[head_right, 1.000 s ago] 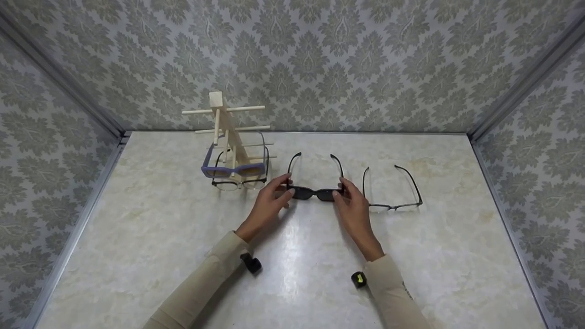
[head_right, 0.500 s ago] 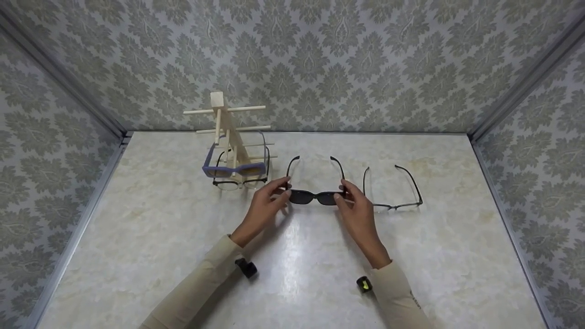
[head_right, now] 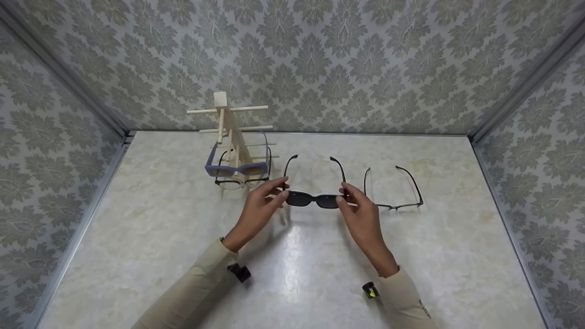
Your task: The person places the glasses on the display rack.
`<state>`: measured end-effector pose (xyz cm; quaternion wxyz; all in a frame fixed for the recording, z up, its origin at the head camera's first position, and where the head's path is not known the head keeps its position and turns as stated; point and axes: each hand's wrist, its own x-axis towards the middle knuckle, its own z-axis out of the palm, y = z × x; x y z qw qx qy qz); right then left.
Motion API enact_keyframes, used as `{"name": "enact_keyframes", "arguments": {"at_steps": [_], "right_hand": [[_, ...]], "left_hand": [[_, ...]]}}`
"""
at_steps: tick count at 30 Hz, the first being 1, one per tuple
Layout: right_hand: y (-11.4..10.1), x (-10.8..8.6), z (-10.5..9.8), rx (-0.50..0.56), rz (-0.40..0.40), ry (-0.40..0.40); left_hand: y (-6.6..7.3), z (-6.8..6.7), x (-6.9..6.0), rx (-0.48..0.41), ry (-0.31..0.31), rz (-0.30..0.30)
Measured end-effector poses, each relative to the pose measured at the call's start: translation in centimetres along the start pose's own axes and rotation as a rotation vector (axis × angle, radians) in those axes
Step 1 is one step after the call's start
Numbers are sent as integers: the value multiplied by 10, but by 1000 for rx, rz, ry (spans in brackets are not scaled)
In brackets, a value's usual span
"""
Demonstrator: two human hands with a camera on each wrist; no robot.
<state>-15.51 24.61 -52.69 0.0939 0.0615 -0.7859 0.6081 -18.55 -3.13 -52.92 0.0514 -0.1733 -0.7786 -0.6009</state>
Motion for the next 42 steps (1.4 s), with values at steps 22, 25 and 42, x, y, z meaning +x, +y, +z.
{"name": "enact_keyframes", "arguments": {"at_steps": [22, 25, 42], "right_hand": [[-34, -16, 0, -55, -138, -14], [-39, -17, 1, -54, -168, -18], [-49, -25, 15, -77, -254, -51]], "left_hand": [[35, -23, -26, 24, 7, 51], [38, -27, -29, 22, 16, 69], [45, -44, -46, 45, 40, 102]]}}
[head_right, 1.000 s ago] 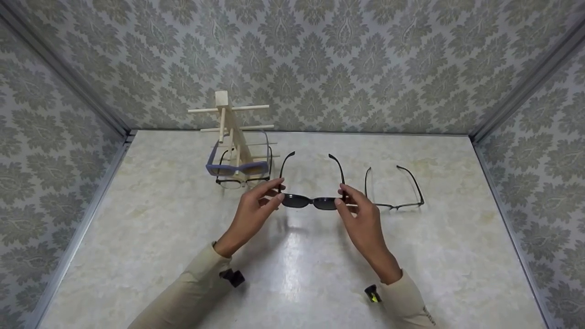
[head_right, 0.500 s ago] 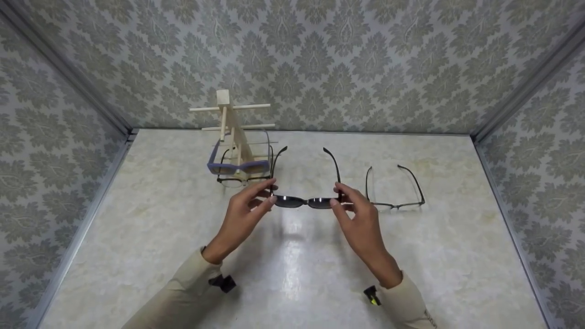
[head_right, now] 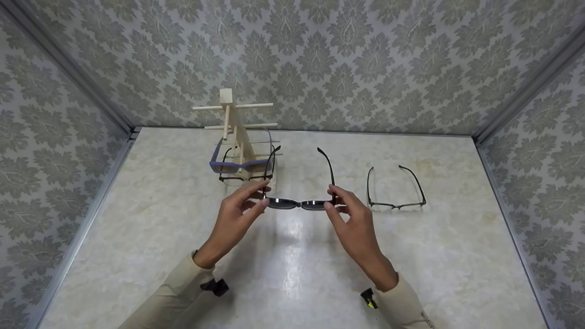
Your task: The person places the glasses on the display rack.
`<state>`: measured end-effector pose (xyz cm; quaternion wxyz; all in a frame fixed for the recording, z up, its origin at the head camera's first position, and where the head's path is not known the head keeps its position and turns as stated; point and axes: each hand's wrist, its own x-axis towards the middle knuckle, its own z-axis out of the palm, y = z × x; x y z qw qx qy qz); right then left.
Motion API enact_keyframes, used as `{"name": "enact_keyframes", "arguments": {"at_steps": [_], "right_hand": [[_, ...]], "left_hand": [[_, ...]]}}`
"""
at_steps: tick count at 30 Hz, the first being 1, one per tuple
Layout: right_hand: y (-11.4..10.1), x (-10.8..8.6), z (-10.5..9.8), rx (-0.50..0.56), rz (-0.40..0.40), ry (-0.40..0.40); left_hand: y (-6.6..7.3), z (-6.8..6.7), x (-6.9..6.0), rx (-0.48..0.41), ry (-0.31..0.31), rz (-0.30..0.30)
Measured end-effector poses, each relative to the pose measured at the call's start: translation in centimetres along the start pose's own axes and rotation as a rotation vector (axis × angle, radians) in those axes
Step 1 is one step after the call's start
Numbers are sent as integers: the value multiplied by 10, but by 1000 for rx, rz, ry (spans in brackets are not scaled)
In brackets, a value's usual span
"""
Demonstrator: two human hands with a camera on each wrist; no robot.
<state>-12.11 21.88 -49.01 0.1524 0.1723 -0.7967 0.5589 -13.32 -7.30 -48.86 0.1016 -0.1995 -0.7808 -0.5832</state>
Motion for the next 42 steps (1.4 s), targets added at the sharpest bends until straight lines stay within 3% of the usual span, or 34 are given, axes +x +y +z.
{"name": "enact_keyframes", "arguments": {"at_steps": [17, 42], "right_hand": [[-11, -2, 11, 59, -57, -28], [-33, 8, 20, 47, -109, -87]], "left_hand": [[9, -16, -14, 12, 28, 9], [22, -39, -22, 43, 91, 50]]}}
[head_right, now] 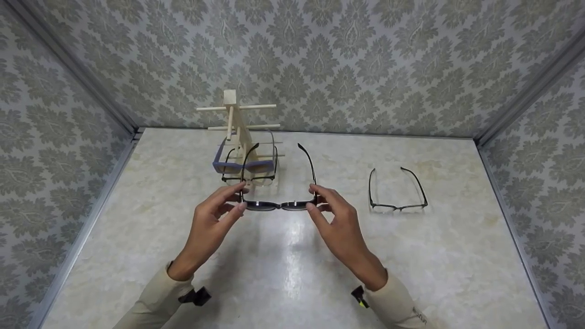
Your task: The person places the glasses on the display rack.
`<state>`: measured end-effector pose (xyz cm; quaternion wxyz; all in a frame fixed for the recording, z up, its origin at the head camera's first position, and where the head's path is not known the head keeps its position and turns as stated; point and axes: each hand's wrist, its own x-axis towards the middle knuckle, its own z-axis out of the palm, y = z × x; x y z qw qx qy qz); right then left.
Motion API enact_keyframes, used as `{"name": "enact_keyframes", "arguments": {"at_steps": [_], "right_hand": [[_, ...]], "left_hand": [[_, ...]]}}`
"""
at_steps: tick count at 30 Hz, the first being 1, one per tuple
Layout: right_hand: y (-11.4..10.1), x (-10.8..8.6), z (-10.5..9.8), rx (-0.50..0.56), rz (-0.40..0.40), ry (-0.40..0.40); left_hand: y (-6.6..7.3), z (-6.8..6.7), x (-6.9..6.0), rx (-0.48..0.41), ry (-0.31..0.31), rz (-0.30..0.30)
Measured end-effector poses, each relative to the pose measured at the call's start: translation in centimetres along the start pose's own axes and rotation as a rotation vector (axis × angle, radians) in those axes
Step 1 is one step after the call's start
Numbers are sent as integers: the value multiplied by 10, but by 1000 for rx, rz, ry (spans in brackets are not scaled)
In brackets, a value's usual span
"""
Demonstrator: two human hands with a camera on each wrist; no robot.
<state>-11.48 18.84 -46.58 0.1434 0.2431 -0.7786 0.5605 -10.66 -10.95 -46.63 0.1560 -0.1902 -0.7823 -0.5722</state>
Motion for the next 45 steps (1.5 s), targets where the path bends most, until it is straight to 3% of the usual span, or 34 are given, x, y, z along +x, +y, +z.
{"name": "enact_keyframes", "arguments": {"at_steps": [22, 33, 45], "right_hand": [[-10, 17, 9, -4, 6, -56], [-17, 33, 20, 0, -10, -85], [-24, 55, 25, 37, 18, -149]], "left_hand": [[9, -20, 0, 24, 37, 17], [9, -38, 1, 55, 64, 21], [8, -58, 15, 57, 66, -9]]}}
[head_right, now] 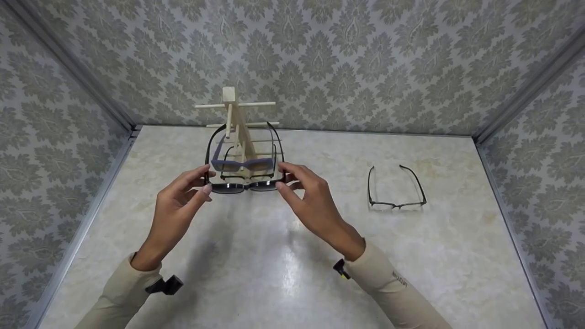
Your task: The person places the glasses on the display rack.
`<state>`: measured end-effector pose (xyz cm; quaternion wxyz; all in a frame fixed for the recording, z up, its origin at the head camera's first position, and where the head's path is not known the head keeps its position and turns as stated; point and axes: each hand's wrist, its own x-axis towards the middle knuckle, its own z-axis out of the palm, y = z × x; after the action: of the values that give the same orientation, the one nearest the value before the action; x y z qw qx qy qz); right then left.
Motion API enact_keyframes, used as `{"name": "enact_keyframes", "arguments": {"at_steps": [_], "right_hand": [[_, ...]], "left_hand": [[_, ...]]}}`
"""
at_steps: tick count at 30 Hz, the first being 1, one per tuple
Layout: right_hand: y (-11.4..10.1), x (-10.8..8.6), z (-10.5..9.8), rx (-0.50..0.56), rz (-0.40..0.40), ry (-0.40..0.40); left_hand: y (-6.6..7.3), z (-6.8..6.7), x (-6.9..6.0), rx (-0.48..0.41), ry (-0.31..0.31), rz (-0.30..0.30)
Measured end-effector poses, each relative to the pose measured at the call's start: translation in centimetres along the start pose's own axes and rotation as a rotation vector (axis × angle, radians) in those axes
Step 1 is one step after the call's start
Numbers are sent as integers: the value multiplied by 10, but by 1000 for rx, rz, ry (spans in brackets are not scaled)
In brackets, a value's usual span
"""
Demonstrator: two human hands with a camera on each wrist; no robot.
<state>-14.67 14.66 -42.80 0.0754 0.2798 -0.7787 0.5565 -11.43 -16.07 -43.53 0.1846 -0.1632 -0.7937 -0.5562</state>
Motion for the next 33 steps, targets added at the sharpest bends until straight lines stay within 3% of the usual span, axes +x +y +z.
{"name": "enact_keyframes", "arguments": {"at_steps": [13, 24, 33], "right_hand": [[6, 24, 4, 22, 82, -43], [11, 38, 8, 121, 168, -56], [13, 49, 7, 164, 179, -28]], "left_hand": [[-9, -11, 17, -39, -8, -135], [-14, -16, 30, -81, 2, -154], [-17, -16, 45, -105, 4, -164]]}}
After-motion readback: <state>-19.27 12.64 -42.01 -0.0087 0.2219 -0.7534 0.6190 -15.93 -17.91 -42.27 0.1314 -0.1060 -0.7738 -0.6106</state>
